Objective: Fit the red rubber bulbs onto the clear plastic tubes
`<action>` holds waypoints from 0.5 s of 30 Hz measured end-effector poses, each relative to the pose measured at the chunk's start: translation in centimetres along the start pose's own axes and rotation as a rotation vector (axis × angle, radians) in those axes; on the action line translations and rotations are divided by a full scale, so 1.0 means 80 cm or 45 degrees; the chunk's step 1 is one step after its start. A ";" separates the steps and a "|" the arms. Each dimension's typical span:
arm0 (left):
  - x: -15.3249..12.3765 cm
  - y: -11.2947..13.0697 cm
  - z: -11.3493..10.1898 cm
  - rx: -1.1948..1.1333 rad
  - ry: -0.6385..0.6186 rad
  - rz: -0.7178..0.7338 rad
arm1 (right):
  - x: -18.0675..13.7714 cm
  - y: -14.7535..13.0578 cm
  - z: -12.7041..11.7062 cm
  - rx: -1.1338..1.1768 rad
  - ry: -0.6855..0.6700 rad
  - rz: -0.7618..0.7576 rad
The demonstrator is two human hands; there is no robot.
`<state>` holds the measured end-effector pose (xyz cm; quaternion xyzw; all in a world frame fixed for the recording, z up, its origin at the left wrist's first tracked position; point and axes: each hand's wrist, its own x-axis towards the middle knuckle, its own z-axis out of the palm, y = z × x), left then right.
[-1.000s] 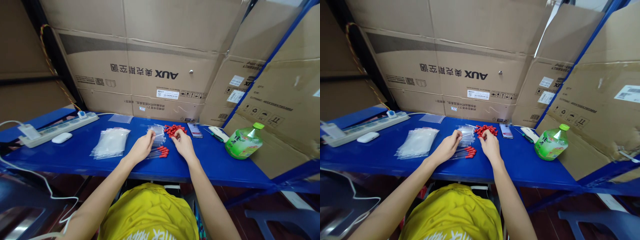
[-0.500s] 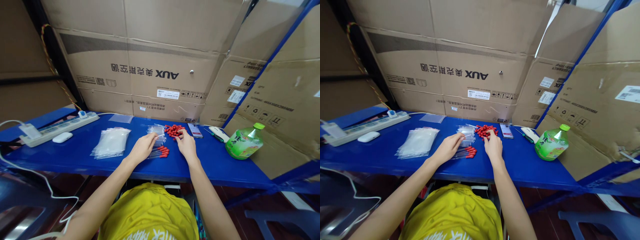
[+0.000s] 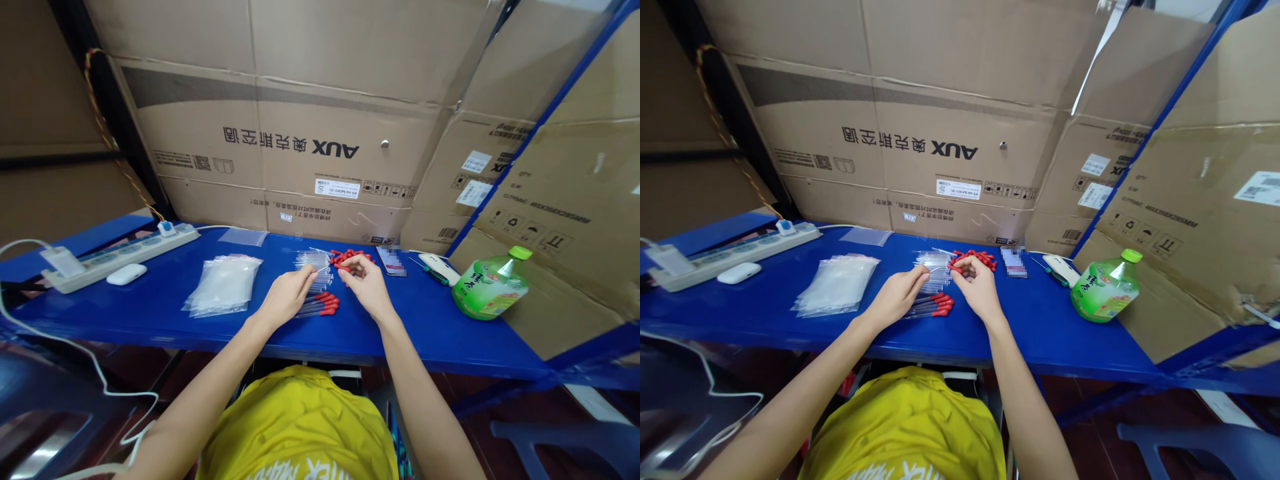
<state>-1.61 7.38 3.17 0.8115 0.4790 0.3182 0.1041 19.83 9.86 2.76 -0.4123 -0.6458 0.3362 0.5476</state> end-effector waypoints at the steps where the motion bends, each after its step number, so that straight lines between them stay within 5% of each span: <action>1: 0.000 0.000 0.000 0.009 0.001 0.006 | -0.001 -0.003 0.002 0.070 -0.030 0.011; 15: -0.001 0.000 0.000 -0.006 0.131 0.079 | -0.007 -0.015 0.008 0.238 -0.092 0.022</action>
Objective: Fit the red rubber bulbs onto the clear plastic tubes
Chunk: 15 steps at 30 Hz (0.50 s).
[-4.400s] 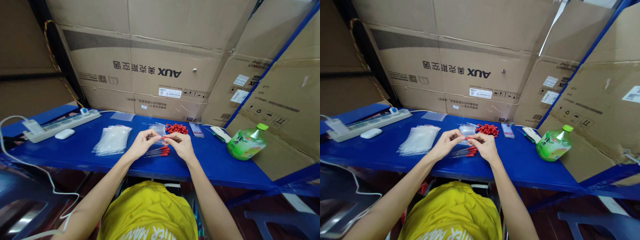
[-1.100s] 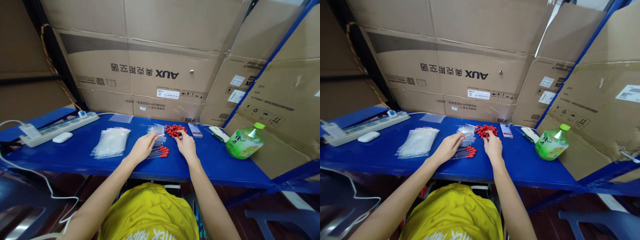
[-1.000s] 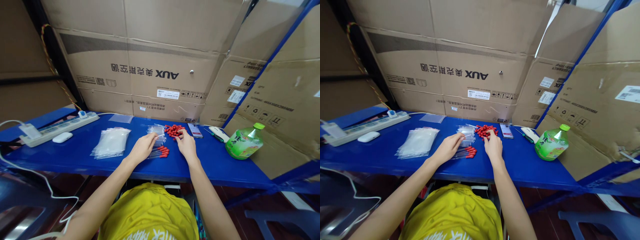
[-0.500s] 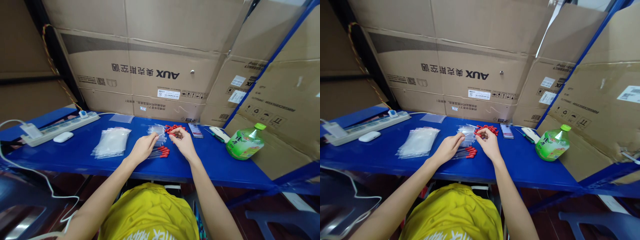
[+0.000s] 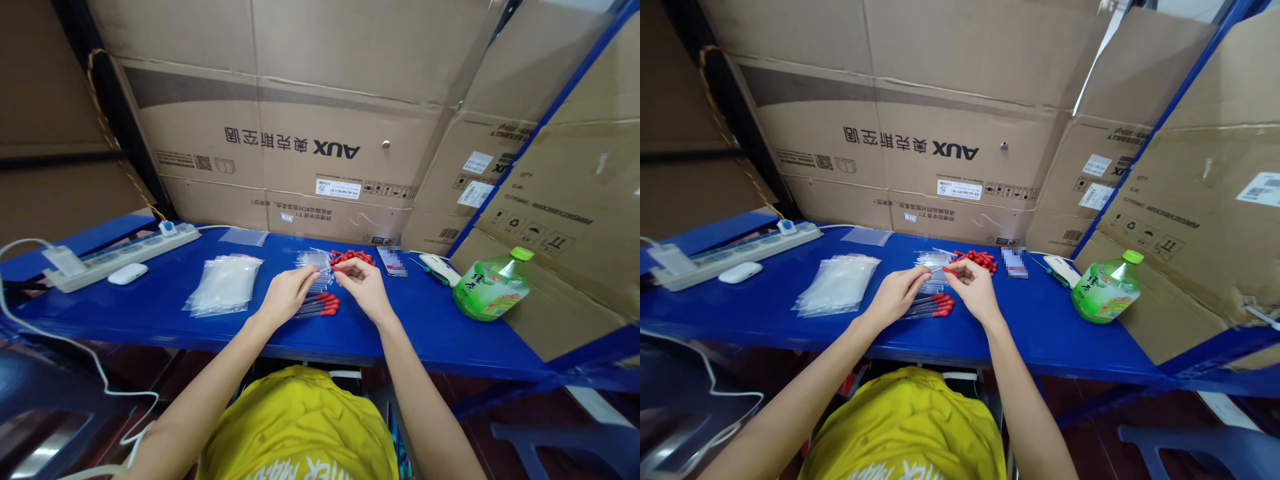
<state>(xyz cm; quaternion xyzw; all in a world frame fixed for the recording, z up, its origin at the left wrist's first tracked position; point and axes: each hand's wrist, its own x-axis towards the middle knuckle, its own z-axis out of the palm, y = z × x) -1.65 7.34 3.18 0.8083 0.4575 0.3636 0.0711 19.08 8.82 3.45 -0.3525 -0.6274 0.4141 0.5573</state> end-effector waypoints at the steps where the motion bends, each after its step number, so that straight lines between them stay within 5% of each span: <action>1: 0.000 -0.001 0.001 -0.025 0.008 0.012 | 0.000 0.000 0.000 -0.001 -0.001 -0.002; 15: 0.003 -0.004 -0.001 -0.228 0.143 0.100 | -0.001 -0.001 0.000 -0.017 -0.003 -0.018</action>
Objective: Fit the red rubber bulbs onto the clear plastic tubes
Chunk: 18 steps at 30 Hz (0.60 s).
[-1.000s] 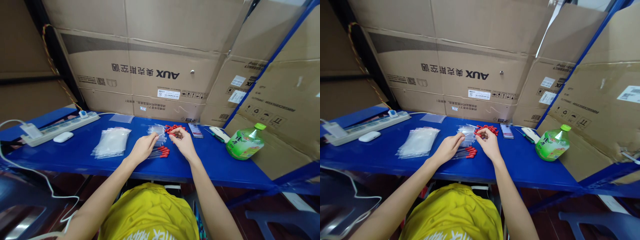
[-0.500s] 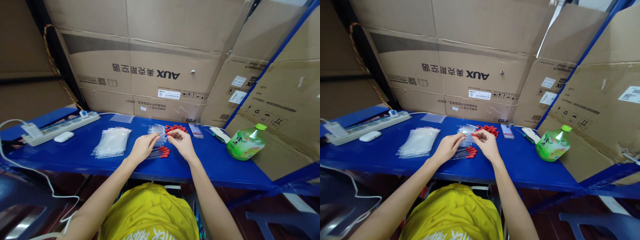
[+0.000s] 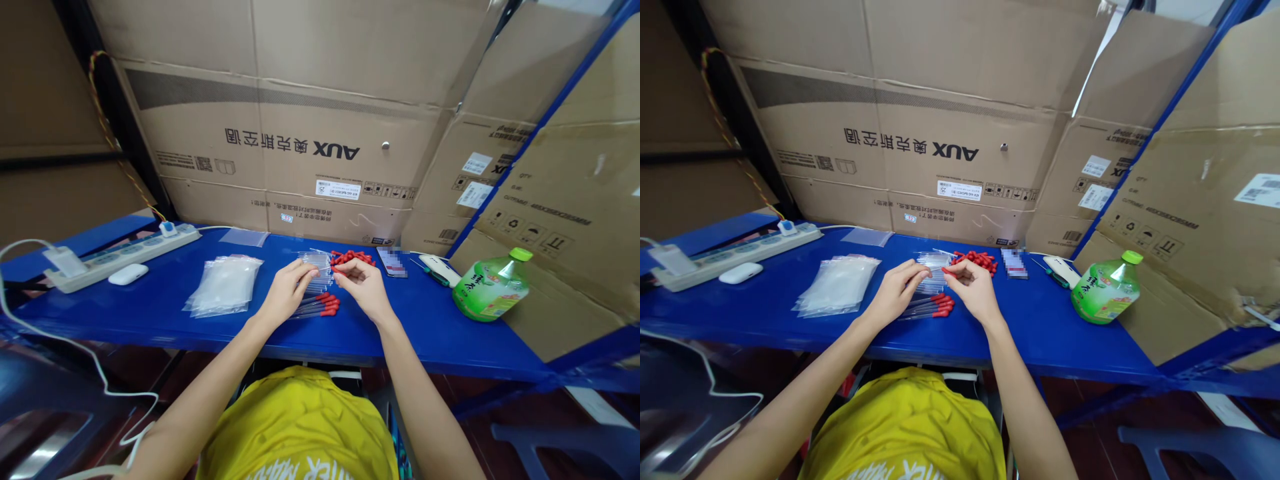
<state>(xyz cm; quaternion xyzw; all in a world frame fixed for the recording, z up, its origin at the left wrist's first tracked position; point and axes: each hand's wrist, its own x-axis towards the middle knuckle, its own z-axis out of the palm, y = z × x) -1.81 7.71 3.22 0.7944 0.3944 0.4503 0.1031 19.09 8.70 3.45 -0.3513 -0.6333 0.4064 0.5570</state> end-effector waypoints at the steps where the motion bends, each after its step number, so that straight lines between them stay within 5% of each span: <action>1: 0.000 0.000 0.000 -0.004 0.002 -0.005 | 0.000 0.000 0.000 0.002 -0.003 0.000; 18: 0.001 0.001 -0.004 -0.059 0.019 -0.031 | 0.000 -0.003 0.003 0.010 0.022 0.001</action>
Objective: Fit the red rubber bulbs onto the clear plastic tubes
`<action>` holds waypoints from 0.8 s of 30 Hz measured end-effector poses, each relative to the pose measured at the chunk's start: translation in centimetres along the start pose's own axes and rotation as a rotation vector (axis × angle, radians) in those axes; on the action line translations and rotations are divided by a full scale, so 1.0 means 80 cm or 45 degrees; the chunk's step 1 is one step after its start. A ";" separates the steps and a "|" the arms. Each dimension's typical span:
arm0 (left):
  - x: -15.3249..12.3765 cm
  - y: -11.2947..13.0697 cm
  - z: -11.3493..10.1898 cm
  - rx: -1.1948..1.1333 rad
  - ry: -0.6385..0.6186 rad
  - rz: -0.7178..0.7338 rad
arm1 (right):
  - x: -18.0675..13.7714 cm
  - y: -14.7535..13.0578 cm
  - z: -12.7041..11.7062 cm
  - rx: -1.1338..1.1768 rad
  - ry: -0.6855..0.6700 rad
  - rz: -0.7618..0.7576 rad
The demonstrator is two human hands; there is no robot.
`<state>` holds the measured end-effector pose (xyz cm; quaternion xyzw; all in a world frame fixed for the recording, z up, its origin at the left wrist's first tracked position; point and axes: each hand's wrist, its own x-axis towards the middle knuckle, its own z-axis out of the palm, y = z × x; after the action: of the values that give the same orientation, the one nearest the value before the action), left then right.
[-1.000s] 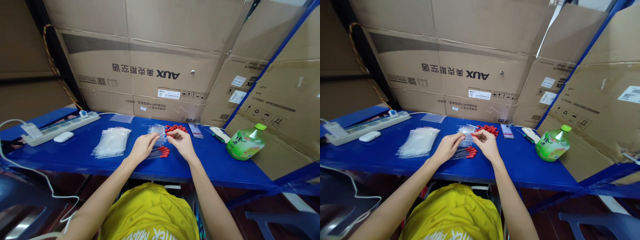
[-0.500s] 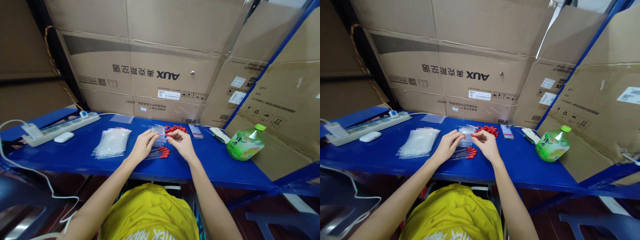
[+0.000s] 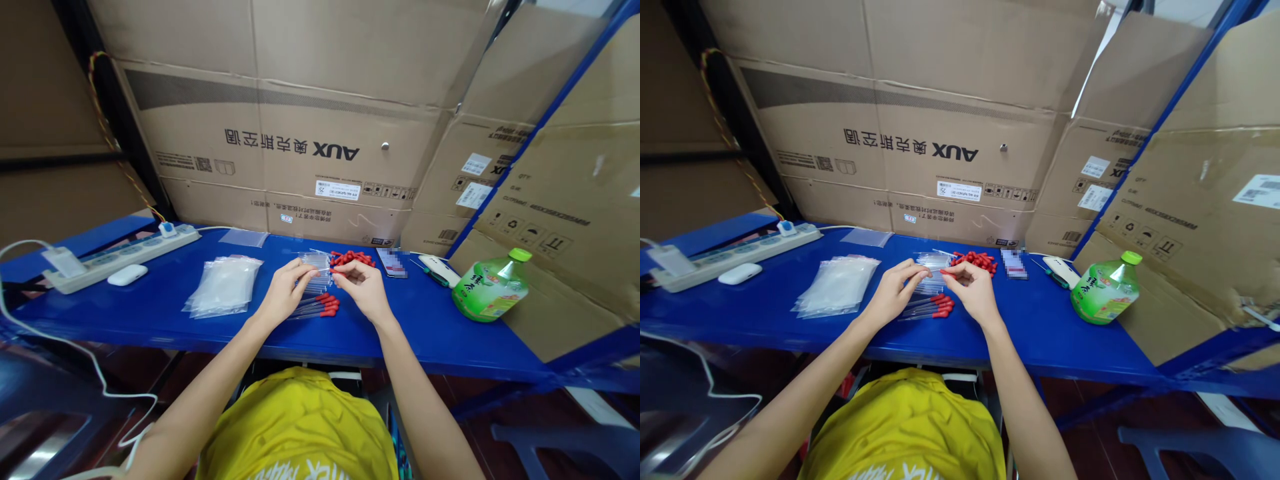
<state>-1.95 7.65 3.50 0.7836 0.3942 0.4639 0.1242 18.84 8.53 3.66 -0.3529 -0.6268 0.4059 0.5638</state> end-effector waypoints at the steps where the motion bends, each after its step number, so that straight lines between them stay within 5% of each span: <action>1: 0.000 0.001 0.000 -0.004 0.000 0.003 | 0.000 0.000 0.000 0.009 0.006 0.001; 24: -0.001 -0.004 -0.002 0.058 -0.082 0.121 | 0.001 0.001 0.001 0.001 0.023 0.031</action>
<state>-2.23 7.77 3.34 0.8184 0.3629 0.4349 0.0969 18.71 8.62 3.60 -0.3639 -0.6172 0.4095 0.5647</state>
